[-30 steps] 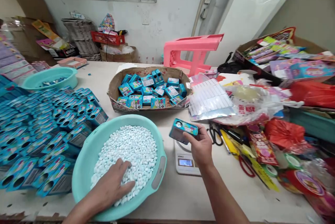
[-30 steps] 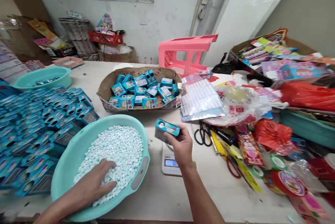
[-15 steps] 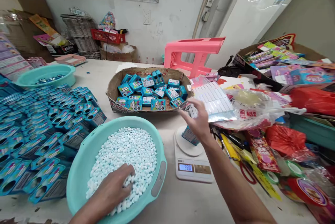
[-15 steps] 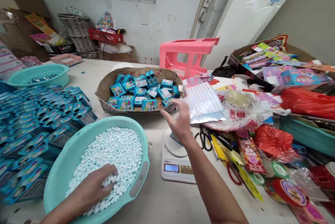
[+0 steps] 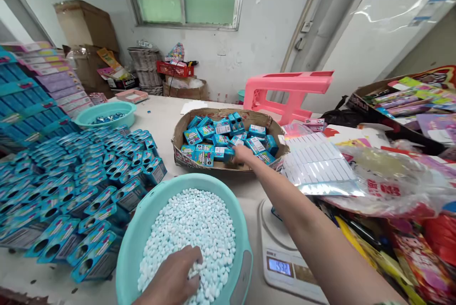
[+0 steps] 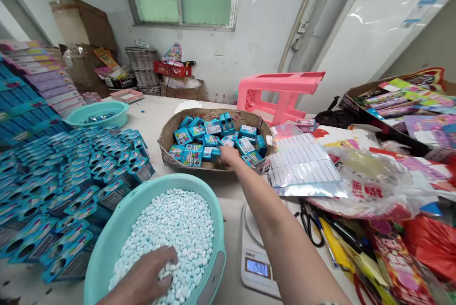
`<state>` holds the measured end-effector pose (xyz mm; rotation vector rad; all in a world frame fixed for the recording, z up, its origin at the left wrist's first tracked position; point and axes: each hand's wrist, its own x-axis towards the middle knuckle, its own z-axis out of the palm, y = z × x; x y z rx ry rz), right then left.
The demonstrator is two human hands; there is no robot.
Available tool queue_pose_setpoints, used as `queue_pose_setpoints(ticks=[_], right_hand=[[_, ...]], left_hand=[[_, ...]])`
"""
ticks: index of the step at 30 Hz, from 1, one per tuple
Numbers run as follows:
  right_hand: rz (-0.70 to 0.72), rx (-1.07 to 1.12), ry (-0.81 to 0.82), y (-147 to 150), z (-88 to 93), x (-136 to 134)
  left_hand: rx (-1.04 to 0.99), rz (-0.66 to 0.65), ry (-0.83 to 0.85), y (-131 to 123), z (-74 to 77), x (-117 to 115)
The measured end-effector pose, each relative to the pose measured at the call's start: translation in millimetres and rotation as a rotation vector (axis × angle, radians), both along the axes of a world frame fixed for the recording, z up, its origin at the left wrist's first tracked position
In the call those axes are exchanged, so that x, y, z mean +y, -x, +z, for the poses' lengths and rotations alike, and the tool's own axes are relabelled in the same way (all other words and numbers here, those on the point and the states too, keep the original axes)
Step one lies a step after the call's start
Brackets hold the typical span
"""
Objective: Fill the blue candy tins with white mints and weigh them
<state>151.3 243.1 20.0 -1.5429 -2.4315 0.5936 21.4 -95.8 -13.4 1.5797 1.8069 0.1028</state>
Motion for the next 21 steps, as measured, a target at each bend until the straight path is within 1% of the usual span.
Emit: queue_pose_setpoints(ticks=[3,4,6,7,8,9,10,11,13,15,16,18,19,21], right_hand=[[0.043,0.174,-0.007,-2.7,14.3,-3.9],[0.064,0.253,-0.006,-3.2,19.8,-10.9],[0.132,0.516,0.059,-4.9,28.7,-35.1],[0.174,0.717,0.141,-6.3,31.0,-51.4],[0.213,0.937,0.258,-8.2,31.8,-69.3],[0.224,1.124,0.387,-10.7,30.9,-87.6],[0.196,1.265,0.533,-13.6,28.7,-105.4],[0.131,1.348,0.676,-16.9,25.5,-121.8],[-0.049,1.407,0.914,-24.3,17.7,-147.8],[-0.176,1.406,1.044,-32.0,10.0,-164.6],[-0.199,1.407,1.073,-35.5,6.9,-170.3],[-0.19,1.415,1.099,-41.8,2.6,-178.7],[-0.182,1.42,1.099,-44.5,1.7,-182.4],[-0.17,1.408,1.085,-50.6,2.1,-190.3]], left_hand=[[0.012,-0.053,-0.028,0.2,-0.3,-0.8],[0.024,-0.079,-0.038,-0.1,-0.6,-1.2],[0.051,-0.113,-0.059,-1.1,-1.8,-2.2],[0.063,-0.117,-0.068,-1.3,-2.5,-2.9],[0.074,-0.113,-0.077,-1.2,-3.1,-3.6],[0.075,-0.099,-0.091,-0.6,-3.7,-4.5],[0.063,-0.072,-0.116,0.7,-3.9,-5.4],[0.027,-0.03,-0.151,2.6,-3.8,-6.4],[-0.126,0.112,-0.215,7.8,-2.1,-7.6],[-0.383,0.35,-0.205,13.6,1.7,-7.0],[-0.541,0.492,-0.174,16.2,4.3,-5.9],[-0.885,0.765,-0.126,20.1,10.2,-2.0],[-1.052,0.874,-0.126,21.3,13.4,0.5],[-1.312,1.02,-0.156,22.7,19.6,5.7]])
